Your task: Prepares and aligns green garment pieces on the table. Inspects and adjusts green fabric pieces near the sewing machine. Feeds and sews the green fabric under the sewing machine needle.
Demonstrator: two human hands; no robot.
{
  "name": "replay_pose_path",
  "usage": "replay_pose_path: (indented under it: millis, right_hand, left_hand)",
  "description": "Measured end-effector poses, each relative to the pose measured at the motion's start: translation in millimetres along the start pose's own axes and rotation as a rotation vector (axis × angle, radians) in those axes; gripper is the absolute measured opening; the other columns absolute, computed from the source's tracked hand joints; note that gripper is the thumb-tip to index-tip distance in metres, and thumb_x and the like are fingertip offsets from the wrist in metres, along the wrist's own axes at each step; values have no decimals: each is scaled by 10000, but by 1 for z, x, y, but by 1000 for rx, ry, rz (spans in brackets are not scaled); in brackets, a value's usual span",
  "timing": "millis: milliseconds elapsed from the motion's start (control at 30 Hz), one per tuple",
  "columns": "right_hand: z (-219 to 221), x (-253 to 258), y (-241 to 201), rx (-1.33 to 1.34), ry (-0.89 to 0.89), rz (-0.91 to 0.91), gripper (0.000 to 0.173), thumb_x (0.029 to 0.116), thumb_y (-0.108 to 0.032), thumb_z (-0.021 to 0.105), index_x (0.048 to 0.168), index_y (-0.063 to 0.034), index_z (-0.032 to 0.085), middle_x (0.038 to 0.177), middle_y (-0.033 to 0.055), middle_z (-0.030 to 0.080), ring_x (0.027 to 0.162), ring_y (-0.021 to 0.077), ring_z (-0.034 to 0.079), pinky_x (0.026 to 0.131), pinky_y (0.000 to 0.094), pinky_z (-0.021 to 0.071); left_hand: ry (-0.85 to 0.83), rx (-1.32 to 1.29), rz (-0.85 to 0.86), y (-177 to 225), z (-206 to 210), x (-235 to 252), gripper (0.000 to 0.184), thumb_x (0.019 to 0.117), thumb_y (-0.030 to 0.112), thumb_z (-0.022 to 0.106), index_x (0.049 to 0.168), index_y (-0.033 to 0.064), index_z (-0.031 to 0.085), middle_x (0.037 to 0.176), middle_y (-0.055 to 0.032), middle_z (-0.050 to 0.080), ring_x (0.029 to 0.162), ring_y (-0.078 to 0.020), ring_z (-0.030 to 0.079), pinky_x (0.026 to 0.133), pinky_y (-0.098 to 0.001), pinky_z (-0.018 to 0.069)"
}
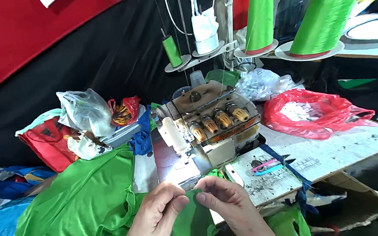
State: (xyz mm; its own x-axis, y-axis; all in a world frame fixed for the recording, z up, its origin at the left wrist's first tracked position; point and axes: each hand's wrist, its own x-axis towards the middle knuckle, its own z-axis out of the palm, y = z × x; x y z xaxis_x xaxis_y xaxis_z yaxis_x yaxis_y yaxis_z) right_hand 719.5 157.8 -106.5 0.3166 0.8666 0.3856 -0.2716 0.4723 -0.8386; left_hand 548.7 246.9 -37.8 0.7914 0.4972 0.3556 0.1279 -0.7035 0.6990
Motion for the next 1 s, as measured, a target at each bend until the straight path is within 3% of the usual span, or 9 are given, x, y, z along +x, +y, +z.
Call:
replay_pose_path:
  millis: [200,333,400,500,600,667,833,1000]
  right_hand:
    - [7,6,-5,7,-4,1,62,976,-78,629,1022,-47,657,924,-92,680,845,-36,647,769,168,559]
    - [9,9,0,-41,-11,-62,92,1009,-92,581,1019,-46,661,915,-77,680,845,-41,642,775,156,552]
    - [11,10,1,-97,7,-124,144,1035,-107,557,1022,-1,653,925,-41,675,844,-37,638,774,158,553]
    - [8,6,8,-164,-30,-138,270,1069,-196,522,1170,48,575,980,0,680,876,-28,642,793,176,556]
    - [0,-4,15,-206,-128,-29,447,1021,-140,609,1328,148,462,1102,135,717,953,80,716,848,270,603]
    - [-3,-12,25,-237,-118,18,453,965,-33,656,1349,121,471,1056,121,747,902,81,732,818,265,605]
    - [-6,-21,41,-274,-7,62,450,893,18,717,1279,46,487,935,37,759,820,59,730,771,249,606]
    - [-3,-27,39,-329,56,79,434,895,-51,748,1218,115,510,946,115,732,816,78,722,740,245,602]
  left_hand:
    - [-38,105,32,0,-7,4,273,972,242,691,1016,-28,688,891,-100,653,826,-46,603,748,-148,491]
    - [-10,67,-61,8,-4,6,274,1001,211,656,1023,-56,712,926,-103,665,867,-36,614,805,-167,513]
    - [18,63,-65,9,0,8,312,1004,238,655,1026,-63,731,922,-116,689,860,-43,617,809,-178,511]
    - [59,78,-6,7,1,14,234,994,189,663,995,-28,751,889,-76,673,854,-22,605,784,-150,498]
    - [49,16,28,-2,-10,21,192,999,216,658,1006,45,743,905,-6,655,861,0,601,771,-142,504]
    - [53,32,-4,-7,-13,26,201,1002,240,651,1004,66,751,892,23,659,833,16,602,745,-134,510]
    - [135,160,-156,-32,2,34,196,954,293,670,883,131,754,807,91,660,768,51,611,701,-119,507]
    - [191,125,-125,-41,13,37,180,967,242,645,947,119,774,893,68,726,872,31,668,808,-143,547]
